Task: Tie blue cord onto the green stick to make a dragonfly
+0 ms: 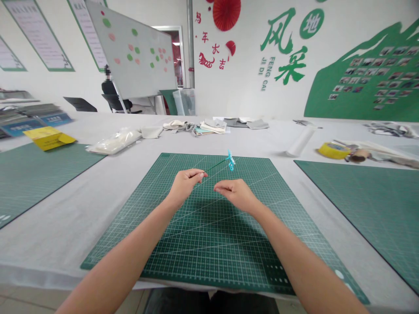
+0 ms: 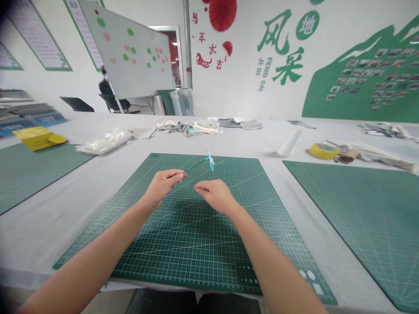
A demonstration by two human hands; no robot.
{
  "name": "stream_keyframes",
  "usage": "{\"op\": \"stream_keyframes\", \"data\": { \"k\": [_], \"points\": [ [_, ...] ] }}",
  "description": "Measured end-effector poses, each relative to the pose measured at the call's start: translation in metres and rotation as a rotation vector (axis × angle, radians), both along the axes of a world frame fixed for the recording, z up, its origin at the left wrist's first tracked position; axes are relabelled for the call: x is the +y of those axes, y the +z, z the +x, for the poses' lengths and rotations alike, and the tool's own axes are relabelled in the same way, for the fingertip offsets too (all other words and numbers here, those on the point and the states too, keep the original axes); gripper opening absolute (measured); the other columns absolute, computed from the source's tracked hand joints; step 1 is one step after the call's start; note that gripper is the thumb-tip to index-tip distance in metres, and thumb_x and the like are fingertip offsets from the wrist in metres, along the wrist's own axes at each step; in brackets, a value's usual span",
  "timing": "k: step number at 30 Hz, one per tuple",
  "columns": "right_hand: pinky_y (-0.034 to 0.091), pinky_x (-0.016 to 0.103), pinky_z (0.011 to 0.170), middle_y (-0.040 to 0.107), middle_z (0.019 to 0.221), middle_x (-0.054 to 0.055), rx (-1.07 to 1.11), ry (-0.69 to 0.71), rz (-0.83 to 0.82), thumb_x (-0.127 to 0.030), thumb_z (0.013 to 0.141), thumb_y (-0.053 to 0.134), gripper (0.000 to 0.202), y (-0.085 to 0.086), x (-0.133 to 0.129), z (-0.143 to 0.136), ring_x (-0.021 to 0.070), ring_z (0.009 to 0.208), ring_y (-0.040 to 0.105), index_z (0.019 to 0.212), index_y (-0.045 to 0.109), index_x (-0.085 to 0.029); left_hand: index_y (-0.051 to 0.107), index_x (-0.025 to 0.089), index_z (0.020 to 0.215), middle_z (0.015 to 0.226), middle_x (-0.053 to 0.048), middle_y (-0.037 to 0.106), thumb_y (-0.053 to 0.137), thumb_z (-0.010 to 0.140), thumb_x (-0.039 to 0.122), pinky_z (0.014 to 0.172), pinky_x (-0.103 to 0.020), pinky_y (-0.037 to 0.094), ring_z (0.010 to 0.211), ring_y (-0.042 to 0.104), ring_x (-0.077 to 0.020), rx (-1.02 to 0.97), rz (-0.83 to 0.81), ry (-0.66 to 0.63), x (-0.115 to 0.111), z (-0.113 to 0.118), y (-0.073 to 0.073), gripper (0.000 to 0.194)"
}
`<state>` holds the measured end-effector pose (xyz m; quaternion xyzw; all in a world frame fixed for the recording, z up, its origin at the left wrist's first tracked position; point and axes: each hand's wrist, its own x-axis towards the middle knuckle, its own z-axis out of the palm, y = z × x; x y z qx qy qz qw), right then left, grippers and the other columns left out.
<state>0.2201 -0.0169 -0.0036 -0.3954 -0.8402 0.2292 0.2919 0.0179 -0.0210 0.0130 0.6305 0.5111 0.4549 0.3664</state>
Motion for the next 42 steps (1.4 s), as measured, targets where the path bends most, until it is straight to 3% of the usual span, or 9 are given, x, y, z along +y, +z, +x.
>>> {"op": "stream_keyframes", "data": {
  "k": [10, 18, 23, 28, 35, 38, 42],
  "points": [
    [0.046, 0.026, 0.067, 0.073, 0.083, -0.002, 0.062, 0.083, -0.031, -0.027, 0.088, 0.051, 0.021, 0.011, -0.012, -0.005, 0.0136, 0.072, 0.065, 0.09, 0.072, -0.024, 0.073, 0.016, 0.085, 0.078, -0.004, 0.07, 0.052, 0.08, 0.029, 0.07, -0.027, 0.047, 0.072, 0.06, -0.0153, 0.11, 0.084, 0.015, 0.004, -0.002, -0.007, 0.025],
    [0.046, 0.024, 0.066, 0.072, 0.081, -0.001, 0.143, 0.081, -0.014, -0.028, 0.089, 0.051, 0.021, 0.016, -0.016, -0.007, 0.0135, 0.071, 0.063, 0.088, 0.071, -0.023, 0.072, 0.022, 0.086, 0.088, -0.001, 0.071, 0.047, 0.085, 0.024, 0.078, -0.028, 0.046, 0.083, 0.062, -0.0161, 0.436, 0.253, 0.031, 0.0, -0.002, -0.008, 0.024],
    [0.045, 0.024, 0.065, 0.071, 0.081, -0.001, 0.181, 0.026, 0.04, -0.029, 0.089, 0.05, 0.02, 0.019, -0.017, -0.006, 0.0132, 0.069, 0.062, 0.087, 0.07, -0.023, 0.07, 0.024, 0.091, 0.082, -0.001, 0.066, 0.044, 0.089, 0.026, 0.068, -0.025, 0.042, 0.077, 0.06, -0.015, 0.729, 0.332, 0.003, -0.008, 0.003, -0.006, 0.027],
    [0.046, 0.027, 0.068, 0.071, 0.08, 0.001, 0.189, -0.09, 0.105, -0.031, 0.089, 0.049, 0.022, 0.019, -0.013, 0.0, 0.015, 0.072, 0.063, 0.087, 0.07, -0.023, 0.07, 0.025, 0.092, 0.078, -0.001, 0.064, 0.042, 0.091, 0.026, 0.065, -0.024, 0.04, 0.078, 0.059, -0.0146, 0.888, 0.431, -0.146, -0.013, 0.006, -0.004, 0.029],
    [0.044, 0.028, 0.063, 0.069, 0.075, 0.002, 0.198, -0.163, 0.05, -0.037, 0.085, 0.053, 0.024, 0.014, 0.006, 0.017, 0.0154, 0.066, 0.059, 0.082, 0.07, -0.02, 0.071, 0.025, 0.094, 0.085, -0.001, 0.065, 0.043, 0.09, 0.019, 0.071, -0.024, 0.043, 0.081, 0.06, -0.0138, 0.776, 0.42, -0.443, -0.015, 0.004, 0.002, 0.029],
    [0.043, 0.027, 0.061, 0.066, 0.07, 0.001, 0.188, -0.131, -0.049, -0.039, 0.083, 0.055, 0.026, 0.01, 0.013, 0.022, 0.0148, 0.063, 0.057, 0.079, 0.07, -0.018, 0.071, 0.024, 0.093, 0.086, -0.001, 0.065, 0.043, 0.09, 0.019, 0.074, -0.024, 0.044, 0.082, 0.06, -0.0136, 0.652, 0.358, -0.502, -0.018, 0.003, 0.007, 0.029],
    [0.046, 0.03, 0.07, 0.069, 0.076, 0.003, 0.275, -0.088, -0.137, -0.039, 0.08, 0.058, 0.025, 0.001, 0.022, 0.024, 0.0171, 0.074, 0.061, 0.078, 0.07, -0.017, 0.071, 0.02, 0.091, 0.083, -0.003, 0.065, 0.044, 0.091, 0.023, 0.072, -0.025, 0.046, 0.077, 0.06, -0.013, 0.418, 0.284, -0.515, -0.019, 0.003, 0.013, 0.028]
  ]
}}
